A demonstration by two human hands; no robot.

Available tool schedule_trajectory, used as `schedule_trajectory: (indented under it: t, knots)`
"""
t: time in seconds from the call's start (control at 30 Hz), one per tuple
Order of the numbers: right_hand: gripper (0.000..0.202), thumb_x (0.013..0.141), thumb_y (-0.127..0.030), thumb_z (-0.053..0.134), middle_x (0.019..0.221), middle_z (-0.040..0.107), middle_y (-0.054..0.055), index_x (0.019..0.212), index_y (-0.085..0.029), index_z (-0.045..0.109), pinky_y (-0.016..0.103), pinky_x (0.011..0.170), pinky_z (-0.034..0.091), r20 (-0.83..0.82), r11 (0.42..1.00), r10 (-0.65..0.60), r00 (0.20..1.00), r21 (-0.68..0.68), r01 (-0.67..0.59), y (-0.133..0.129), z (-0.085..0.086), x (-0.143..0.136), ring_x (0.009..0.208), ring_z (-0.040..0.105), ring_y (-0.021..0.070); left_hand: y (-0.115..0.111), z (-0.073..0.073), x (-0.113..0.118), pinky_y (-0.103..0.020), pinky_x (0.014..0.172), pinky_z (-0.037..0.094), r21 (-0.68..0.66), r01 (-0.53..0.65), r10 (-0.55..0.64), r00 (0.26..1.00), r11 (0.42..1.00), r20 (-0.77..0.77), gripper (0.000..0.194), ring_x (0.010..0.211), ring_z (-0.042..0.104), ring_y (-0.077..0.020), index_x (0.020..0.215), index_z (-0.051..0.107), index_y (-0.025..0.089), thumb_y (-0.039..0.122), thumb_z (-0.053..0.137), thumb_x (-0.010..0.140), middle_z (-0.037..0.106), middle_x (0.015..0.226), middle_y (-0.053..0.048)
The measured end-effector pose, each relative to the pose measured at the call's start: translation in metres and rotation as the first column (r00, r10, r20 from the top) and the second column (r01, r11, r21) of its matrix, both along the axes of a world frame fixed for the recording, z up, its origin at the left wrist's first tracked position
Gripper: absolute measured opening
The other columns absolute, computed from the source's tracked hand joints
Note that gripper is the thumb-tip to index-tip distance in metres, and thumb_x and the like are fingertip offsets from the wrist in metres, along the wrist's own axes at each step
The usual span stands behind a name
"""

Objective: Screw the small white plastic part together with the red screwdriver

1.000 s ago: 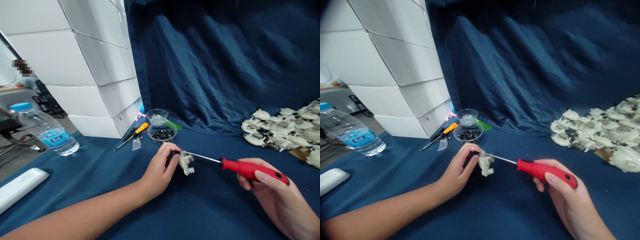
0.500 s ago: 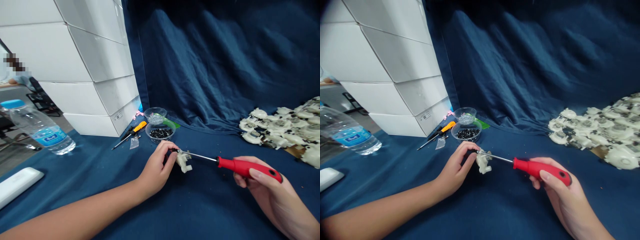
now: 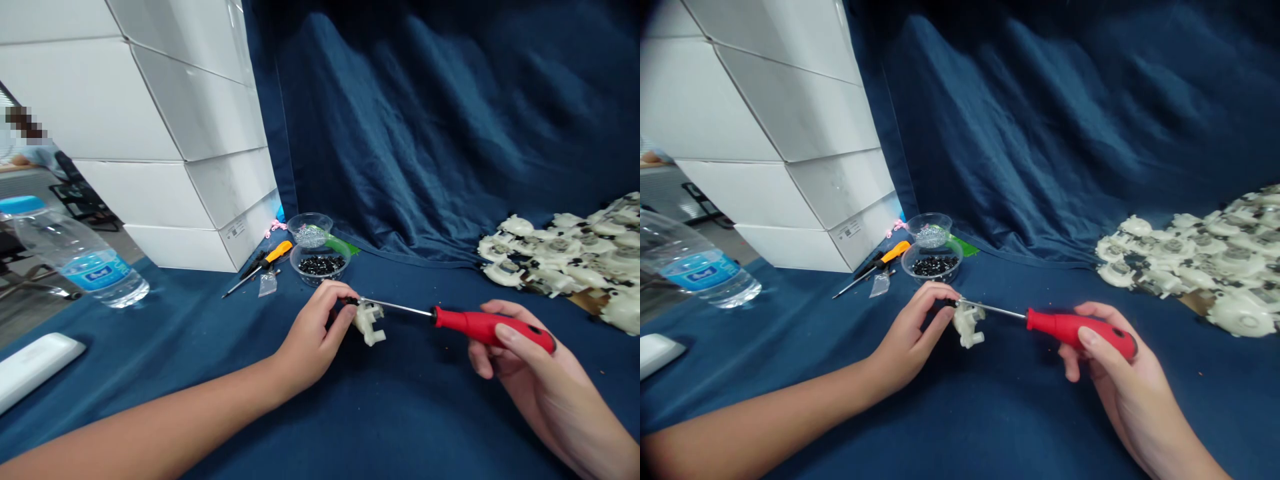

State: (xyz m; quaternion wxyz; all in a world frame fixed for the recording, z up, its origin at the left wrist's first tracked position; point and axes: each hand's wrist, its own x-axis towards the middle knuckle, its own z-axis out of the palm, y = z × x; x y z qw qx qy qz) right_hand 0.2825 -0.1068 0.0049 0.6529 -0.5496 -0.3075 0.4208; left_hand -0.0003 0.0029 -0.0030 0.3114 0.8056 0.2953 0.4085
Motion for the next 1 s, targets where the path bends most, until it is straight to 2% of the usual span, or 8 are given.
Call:
schedule_trajectory:
  t: [0.13, 0.27, 0.63, 1.0]
  knots:
    - [0.048, 0.076, -0.055, 0.085, 0.059, 0.071, 0.005, 0.107, -0.025, 0.064, 0.025, 0.047, 0.051, 0.039, 0.999, -0.021, 0.999, 0.045, 0.019, -0.001, 0.004, -0.001, 0.046, 0.060, 0.0197, -0.001, 0.000, 0.001, -0.038, 0.105, 0.049, 0.020, 0.025, -0.024, 1.000, 0.999, -0.010, 0.017, 0.117, 0.060, -0.0200, 0.122, 0.061, 0.024, 0.026, 0.050, 0.110, 0.063, 0.124, -0.006]
    - [0.035, 0.081, -0.052, 0.079, 0.057, 0.069, 0.005, 0.097, -0.025, 0.064, 0.026, 0.045, 0.049, 0.066, 0.995, -0.014, 0.998, 0.102, 0.007, -0.001, 0.007, -0.001, 0.045, 0.059, 0.0202, -0.002, 0.000, 0.001, -0.038, 0.104, 0.049, 0.029, 0.027, -0.027, 1.000, 0.999, -0.015, 0.017, 0.117, 0.061, -0.0201, 0.122, 0.061, 0.024, 0.024, 0.049, 0.110, 0.063, 0.124, -0.007]
    - [0.041, 0.075, -0.052, 0.085, 0.058, 0.070, 0.004, 0.099, -0.026, 0.066, 0.026, 0.046, 0.049, 0.061, 0.997, -0.035, 0.997, 0.074, 0.030, -0.004, 0.005, 0.002, 0.046, 0.060, 0.0207, -0.004, 0.001, 0.000, -0.040, 0.104, 0.050, 0.051, 0.026, -0.024, 0.999, 0.998, -0.036, 0.017, 0.116, 0.061, -0.0210, 0.123, 0.060, 0.024, 0.023, 0.049, 0.110, 0.063, 0.124, -0.008]
    - [0.039, 0.075, -0.051, 0.085, 0.057, 0.069, 0.004, 0.096, -0.025, 0.065, 0.024, 0.047, 0.048, 0.057, 0.998, -0.037, 0.998, 0.060, 0.034, -0.002, 0.010, 0.000, 0.046, 0.059, 0.0192, -0.004, 0.003, 0.000, -0.041, 0.105, 0.050, 0.085, 0.052, -0.048, 0.997, 0.995, -0.052, 0.018, 0.118, 0.061, -0.0217, 0.123, 0.060, 0.023, 0.021, 0.049, 0.109, 0.063, 0.124, -0.009]
